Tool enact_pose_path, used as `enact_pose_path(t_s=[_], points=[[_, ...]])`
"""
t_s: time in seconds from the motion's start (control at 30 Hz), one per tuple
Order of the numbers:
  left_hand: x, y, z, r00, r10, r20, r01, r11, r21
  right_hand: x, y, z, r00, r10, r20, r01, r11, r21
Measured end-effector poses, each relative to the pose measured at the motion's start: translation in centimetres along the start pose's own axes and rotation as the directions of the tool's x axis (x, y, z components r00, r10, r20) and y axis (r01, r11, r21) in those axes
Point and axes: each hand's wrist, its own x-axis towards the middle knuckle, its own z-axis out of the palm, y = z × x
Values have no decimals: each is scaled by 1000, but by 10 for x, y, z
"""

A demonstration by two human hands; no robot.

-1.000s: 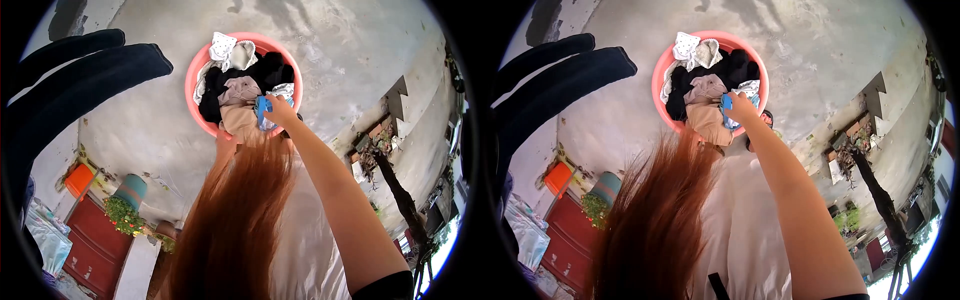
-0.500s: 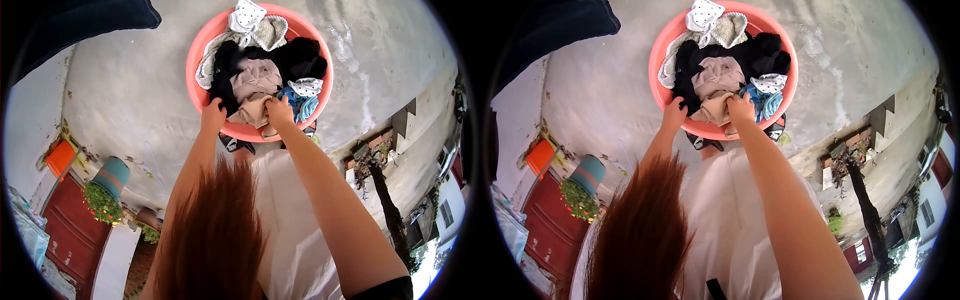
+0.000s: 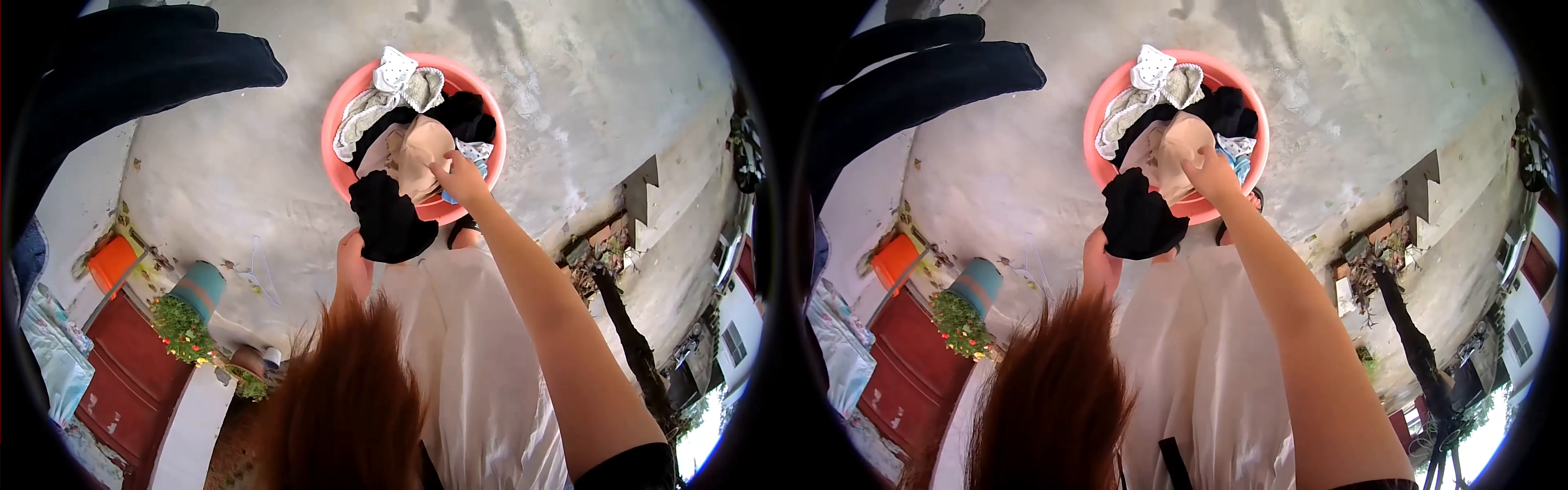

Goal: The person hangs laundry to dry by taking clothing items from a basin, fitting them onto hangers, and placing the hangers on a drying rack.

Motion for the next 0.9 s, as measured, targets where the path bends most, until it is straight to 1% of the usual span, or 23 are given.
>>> enact_pose_path(t_s=[0.03,0.07,0.1,0.13,0.17,0.2,0.27,0.3,0.33,0.37,0.4,0.43,0.47,0.5,0.53,0.57,0.6,0.67,0.7,0.73,0.8,0.83,0.9], points=[[-11,2,13,999,-28,39,27,999,31,-18,-21,-7,963,108,248,-168,957,236],[-19,0,25,995,-58,75,53,997,61,-38,-42,-16,854,140,501,-373,836,402],[-25,-9,34,996,-88,34,78,970,229,-60,-58,-26,765,86,638,-461,765,449],[-29,-13,42,994,-111,-14,108,916,387,-74,-68,-32,657,12,754,-552,688,470],[-29,-7,45,961,-202,191,83,864,497,-56,-29,6,702,-179,690,-351,755,553],[-25,-11,44,937,-186,296,-22,813,582,-69,-40,-5,747,-98,658,-263,864,428],[-23,-14,53,971,-97,218,-9,897,441,-56,-24,3,888,-168,429,21,945,327],[-15,-12,54,988,-98,118,42,913,406,-50,-16,7,945,-211,252,93,907,410],[-4,-10,53,994,-104,14,92,927,363,-43,-7,12,970,-234,69,174,862,476],[8,-7,50,1000,27,-2,-24,914,406,-38,-11,6,969,-222,-110,245,919,308],[31,-20,28,994,49,-98,-8,922,387,-35,-17,-3,950,-243,-197,281,939,197],[46,-21,20,984,100,-145,-28,901,433,-25,-8,0,915,-293,-278,285,956,-71],[65,-26,7,979,95,-182,8,868,496,-15,0,4,867,-365,-340,252,908,-334],[87,-33,-9,972,95,-214,41,831,554,-6,4,7,833,-407,-376,230,871,-434],[112,-44,-25,963,219,-157,-54,727,685,3,8,12,794,-453,-405,200,825,-529],[137,-57,-42,941,328,-83,-137,594,793,9,12,17,755,-499,-426,162,771,-616],[158,-65,-53,907,422,6,-209,437,875,15,12,19,775,-499,-389,207,781,-590],[188,-74,-64,869,491,69,-217,252,943,23,6,21,811,-495,-312,285,800,-528],[200,-80,-69,850,516,107,-217,157,963,25,6,25,810,-508,-292,327,805,-494],[211,-85,-74,890,454,41,-140,187,972,28,10,30,809,-521,-271,355,802,-481],[224,-93,-80,944,317,-92,18,229,973,31,18,41,853,-478,-212,366,835,-410],[225,-99,-78,943,315,-106,33,231,972,32,25,48,846,-493,-204,390,832,-394],[220,-104,-72,940,312,-139,68,228,971,32,35,56,933,-344,-108,303,910,-284]])
